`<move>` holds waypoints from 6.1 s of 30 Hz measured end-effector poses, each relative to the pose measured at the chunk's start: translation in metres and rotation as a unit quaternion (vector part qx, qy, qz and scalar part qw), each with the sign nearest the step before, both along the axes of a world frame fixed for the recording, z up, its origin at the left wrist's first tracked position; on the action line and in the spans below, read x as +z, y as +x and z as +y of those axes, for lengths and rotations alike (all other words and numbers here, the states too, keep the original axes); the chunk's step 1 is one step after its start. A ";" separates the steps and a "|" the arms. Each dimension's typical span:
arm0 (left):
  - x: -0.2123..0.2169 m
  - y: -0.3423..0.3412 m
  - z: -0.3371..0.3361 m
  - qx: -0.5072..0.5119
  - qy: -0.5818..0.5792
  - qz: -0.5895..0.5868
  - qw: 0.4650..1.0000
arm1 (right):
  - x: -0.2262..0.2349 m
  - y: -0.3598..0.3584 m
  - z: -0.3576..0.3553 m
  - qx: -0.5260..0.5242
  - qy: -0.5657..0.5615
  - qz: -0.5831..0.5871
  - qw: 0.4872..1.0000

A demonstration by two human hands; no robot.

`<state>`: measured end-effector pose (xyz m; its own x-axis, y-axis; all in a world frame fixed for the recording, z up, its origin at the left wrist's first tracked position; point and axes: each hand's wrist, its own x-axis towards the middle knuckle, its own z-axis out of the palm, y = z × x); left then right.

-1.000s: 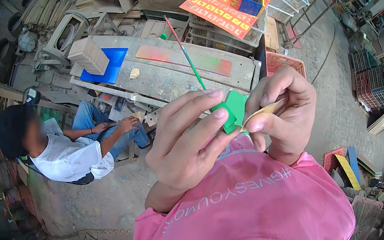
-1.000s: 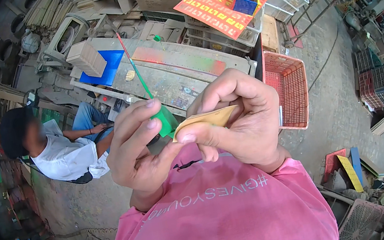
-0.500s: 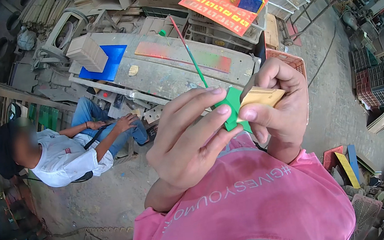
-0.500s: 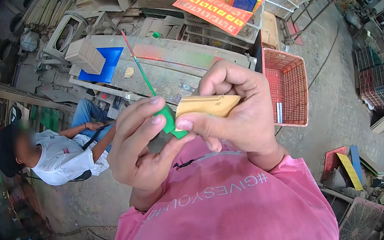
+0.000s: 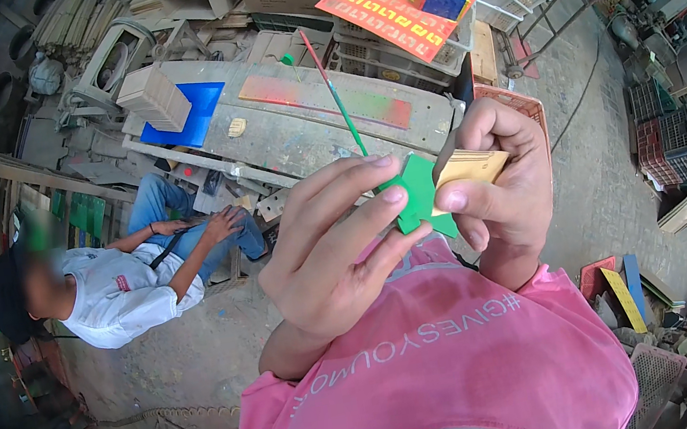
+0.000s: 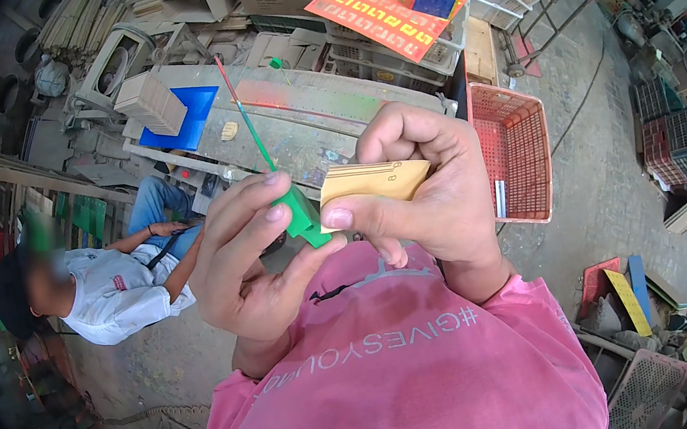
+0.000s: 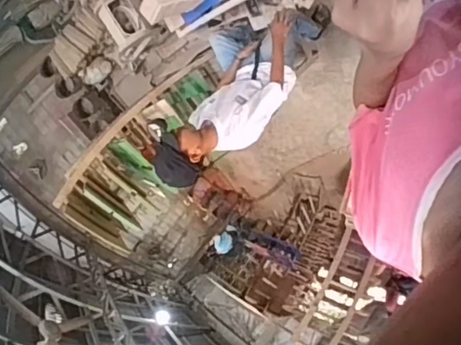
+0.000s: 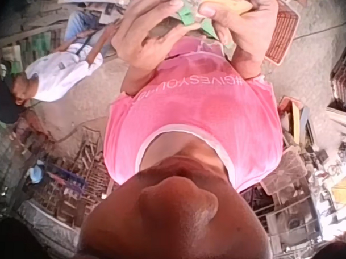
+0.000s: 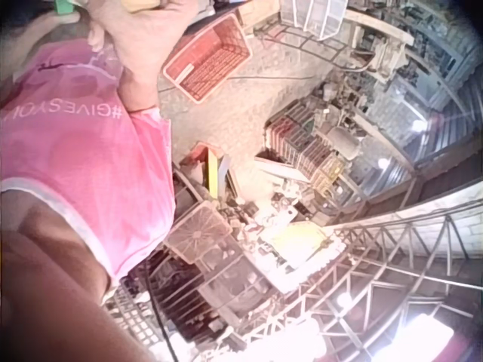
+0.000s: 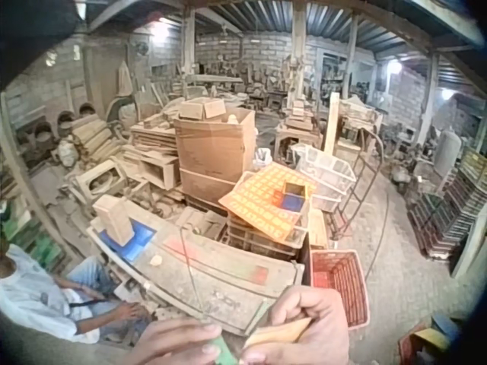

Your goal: The person sits on the floor and sands a small green wooden piece using a sanding block. They rotate the object to smooth different edges and surfaces.

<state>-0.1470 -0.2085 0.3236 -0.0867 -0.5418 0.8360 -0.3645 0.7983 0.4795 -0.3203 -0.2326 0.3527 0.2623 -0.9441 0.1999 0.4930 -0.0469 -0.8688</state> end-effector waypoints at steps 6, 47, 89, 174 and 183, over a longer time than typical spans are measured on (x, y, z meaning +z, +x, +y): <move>0.000 -0.001 0.003 0.006 0.000 -0.009 1.000 | -0.001 0.003 0.004 0.012 -0.023 0.030 0.999; -0.002 -0.006 0.004 -0.034 0.065 0.056 0.996 | 0.000 -0.003 0.003 0.010 -0.023 0.005 1.000; 0.005 -0.011 0.012 -0.078 0.077 0.046 0.993 | -0.004 -0.020 0.005 -0.024 -0.024 -0.036 0.999; -0.003 0.008 -0.017 -0.142 0.211 0.150 0.955 | -0.013 0.012 -0.009 -0.059 -0.037 0.001 0.998; 0.004 0.006 -0.027 -0.040 0.143 0.067 0.987 | -0.014 0.006 -0.012 -0.122 -0.046 0.024 0.991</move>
